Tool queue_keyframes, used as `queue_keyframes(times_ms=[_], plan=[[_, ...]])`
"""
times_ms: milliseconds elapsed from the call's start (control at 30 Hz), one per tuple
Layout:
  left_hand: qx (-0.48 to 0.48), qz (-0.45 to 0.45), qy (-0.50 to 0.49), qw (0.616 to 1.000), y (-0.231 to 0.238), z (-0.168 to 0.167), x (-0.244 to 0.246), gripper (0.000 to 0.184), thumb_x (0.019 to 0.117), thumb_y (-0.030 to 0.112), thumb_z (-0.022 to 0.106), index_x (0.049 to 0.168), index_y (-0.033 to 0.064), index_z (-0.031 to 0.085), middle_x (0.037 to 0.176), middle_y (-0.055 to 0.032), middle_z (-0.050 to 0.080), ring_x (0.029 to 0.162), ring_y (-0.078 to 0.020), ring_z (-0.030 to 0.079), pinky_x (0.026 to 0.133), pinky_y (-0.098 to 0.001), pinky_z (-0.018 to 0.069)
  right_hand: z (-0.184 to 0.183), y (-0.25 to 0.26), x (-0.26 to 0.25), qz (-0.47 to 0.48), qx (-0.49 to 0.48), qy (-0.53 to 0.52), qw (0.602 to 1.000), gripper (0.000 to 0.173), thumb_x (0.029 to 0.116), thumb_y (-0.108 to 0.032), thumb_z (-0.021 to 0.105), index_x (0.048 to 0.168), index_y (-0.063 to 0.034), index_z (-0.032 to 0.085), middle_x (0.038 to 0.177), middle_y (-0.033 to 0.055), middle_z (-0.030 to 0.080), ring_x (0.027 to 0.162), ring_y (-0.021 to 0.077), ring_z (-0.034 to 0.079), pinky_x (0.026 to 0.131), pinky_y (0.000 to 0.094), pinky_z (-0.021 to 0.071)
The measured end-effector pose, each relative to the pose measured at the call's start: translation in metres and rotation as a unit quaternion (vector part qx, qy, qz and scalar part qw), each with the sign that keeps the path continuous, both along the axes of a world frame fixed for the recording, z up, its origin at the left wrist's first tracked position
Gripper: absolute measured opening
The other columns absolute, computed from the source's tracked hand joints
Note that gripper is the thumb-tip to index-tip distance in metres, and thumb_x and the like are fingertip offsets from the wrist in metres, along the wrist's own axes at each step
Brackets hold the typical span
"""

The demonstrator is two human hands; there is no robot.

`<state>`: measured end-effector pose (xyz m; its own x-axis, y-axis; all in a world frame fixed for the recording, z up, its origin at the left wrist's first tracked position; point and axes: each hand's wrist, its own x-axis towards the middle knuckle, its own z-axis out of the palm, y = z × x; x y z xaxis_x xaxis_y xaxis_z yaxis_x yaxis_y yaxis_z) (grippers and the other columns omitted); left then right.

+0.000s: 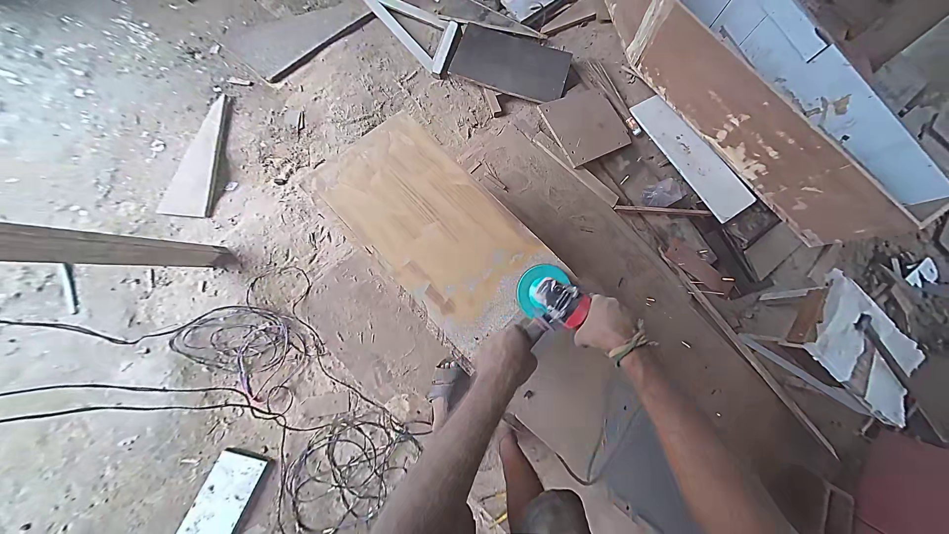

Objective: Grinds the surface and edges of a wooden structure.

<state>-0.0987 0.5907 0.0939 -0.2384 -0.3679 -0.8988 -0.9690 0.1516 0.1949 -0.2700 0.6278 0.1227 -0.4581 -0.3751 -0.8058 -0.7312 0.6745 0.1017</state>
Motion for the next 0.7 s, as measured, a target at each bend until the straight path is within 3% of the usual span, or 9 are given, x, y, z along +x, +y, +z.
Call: queue_keyframes(times_ms=[133,233,333,433,500,567,700], plan=[[-0.025,-0.043,0.032,0.998,-0.03,0.005,-0.05,0.034,0.0872,0.03,0.067,0.112,0.0066,0.068,0.116,-0.0173,0.072,0.109,-0.0368,0.07,0.082,-0.0627,0.0565,-0.004,-0.005,-0.036,-0.082,-0.009,0.049,0.995,0.074,0.0609,-0.028,0.092,0.123,0.0011,0.064,0.119,0.0204,0.07,0.114,0.0356,0.069,0.094,0.0572,0.0564],[-0.032,-0.063,0.028,0.997,-0.032,0.01,-0.054,0.034,0.0866,0.029,0.068,0.112,0.0059,0.068,0.118,-0.0173,0.071,0.111,-0.0362,0.07,0.083,-0.0622,0.056,-0.004,0.001,-0.037,-0.1,-0.015,0.057,0.993,0.074,0.0593,-0.029,0.093,0.121,0.0001,0.064,0.116,0.0198,0.071,0.112,0.0347,0.07,0.093,0.0577,0.0567],[-0.018,-0.033,0.018,0.999,-0.002,0.007,-0.016,0.034,0.0856,0.027,0.067,0.114,0.0083,0.067,0.115,-0.0163,0.072,0.107,-0.0361,0.07,0.08,-0.0618,0.0567,-0.002,0.018,-0.008,-0.052,-0.017,0.034,0.998,0.07,0.062,-0.029,0.09,0.12,-0.0004,0.065,0.116,0.0193,0.071,0.11,0.0342,0.071,0.091,0.0578,0.0574],[-0.005,0.042,-0.032,0.999,0.057,-0.002,0.053,0.036,0.0853,0.025,0.067,0.118,0.0114,0.065,0.11,-0.0159,0.072,0.103,-0.0384,0.071,0.078,-0.0617,0.057,-0.014,0.052,0.047,0.03,-0.02,-0.034,0.999,0.073,0.0694,-0.03,0.085,0.135,-0.0058,0.061,0.118,0.0183,0.072,0.112,0.0349,0.07,0.092,0.0576,0.0575],[-0.013,0.075,-0.059,0.995,0.095,-0.008,0.087,0.034,0.0885,0.028,0.065,0.12,0.0136,0.064,0.107,-0.0146,0.073,0.099,-0.0379,0.072,0.077,-0.0608,0.0578,-0.025,0.076,0.076,0.072,-0.035,-0.067,0.995,0.074,0.0706,-0.031,0.083,0.136,-0.0063,0.06,0.115,0.018,0.073,0.108,0.0346,0.072,0.09,0.0569,0.0587],[0.003,0.095,-0.09,0.991,0.115,-0.012,0.103,0.033,0.0909,0.028,0.061,0.121,0.0155,0.063,0.107,-0.0126,0.074,0.1,-0.0353,0.073,0.078,-0.0581,0.058,-0.03,0.089,0.094,0.103,-0.046,-0.081,0.99,0.069,0.0719,-0.032,0.082,0.132,-0.005,0.062,0.111,0.0178,0.074,0.106,0.0343,0.073,0.088,0.0552,0.0591],[0.029,0.121,-0.094,0.988,0.128,-0.015,0.11,0.033,0.0916,0.028,0.06,0.122,0.0172,0.062,0.107,-0.011,0.075,0.1,-0.033,0.074,0.078,-0.0556,0.0588,-0.034,0.094,0.103,0.143,-0.039,-0.077,0.986,0.068,0.0739,-0.035,0.081,0.132,-0.005,0.062,0.117,0.017,0.072,0.108,0.0334,0.072,0.088,0.0537,0.0595]])
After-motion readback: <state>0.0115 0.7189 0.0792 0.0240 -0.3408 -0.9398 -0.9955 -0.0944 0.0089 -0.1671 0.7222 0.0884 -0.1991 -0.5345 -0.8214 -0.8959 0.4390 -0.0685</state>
